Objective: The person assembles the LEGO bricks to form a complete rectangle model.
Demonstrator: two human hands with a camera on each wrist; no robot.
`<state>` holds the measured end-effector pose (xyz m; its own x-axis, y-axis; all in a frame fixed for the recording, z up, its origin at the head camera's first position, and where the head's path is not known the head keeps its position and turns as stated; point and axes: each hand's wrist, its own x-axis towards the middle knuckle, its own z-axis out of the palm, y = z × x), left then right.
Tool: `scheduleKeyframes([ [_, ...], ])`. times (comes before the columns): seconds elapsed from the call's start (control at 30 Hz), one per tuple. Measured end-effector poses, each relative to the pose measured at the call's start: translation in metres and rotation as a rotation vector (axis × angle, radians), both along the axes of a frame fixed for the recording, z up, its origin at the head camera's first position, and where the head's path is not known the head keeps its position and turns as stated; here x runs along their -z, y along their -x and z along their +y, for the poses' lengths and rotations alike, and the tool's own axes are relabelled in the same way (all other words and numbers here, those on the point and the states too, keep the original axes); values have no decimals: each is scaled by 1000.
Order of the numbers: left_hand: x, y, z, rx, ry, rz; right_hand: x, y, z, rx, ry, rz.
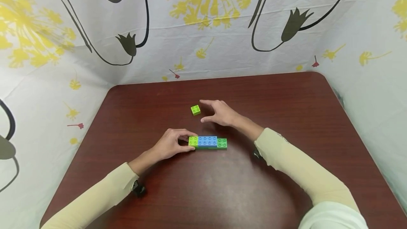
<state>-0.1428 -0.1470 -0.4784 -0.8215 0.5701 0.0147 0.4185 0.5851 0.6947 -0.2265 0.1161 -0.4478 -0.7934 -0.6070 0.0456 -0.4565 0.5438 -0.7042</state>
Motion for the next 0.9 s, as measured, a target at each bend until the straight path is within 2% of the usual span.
scheduleKeyframes([
  [0.1,0,0,0,-2,5,1,3,14,-3,-47,-46,-28],
  [0.23,0,-1,0,0,1,0,10,26,-8,-84,-29,-80],
  [0.4,0,0,0,4,-9,6,21,37,-15,-95,64,-149],
  [0.6,1,1,0,3,-18,1,29,43,-19,-67,194,-205],
  [0.73,1,1,0,1,-10,-2,34,44,-20,-41,219,-211],
  [0.9,1,1,1,-3,-9,3,36,42,-23,0,183,-154],
])
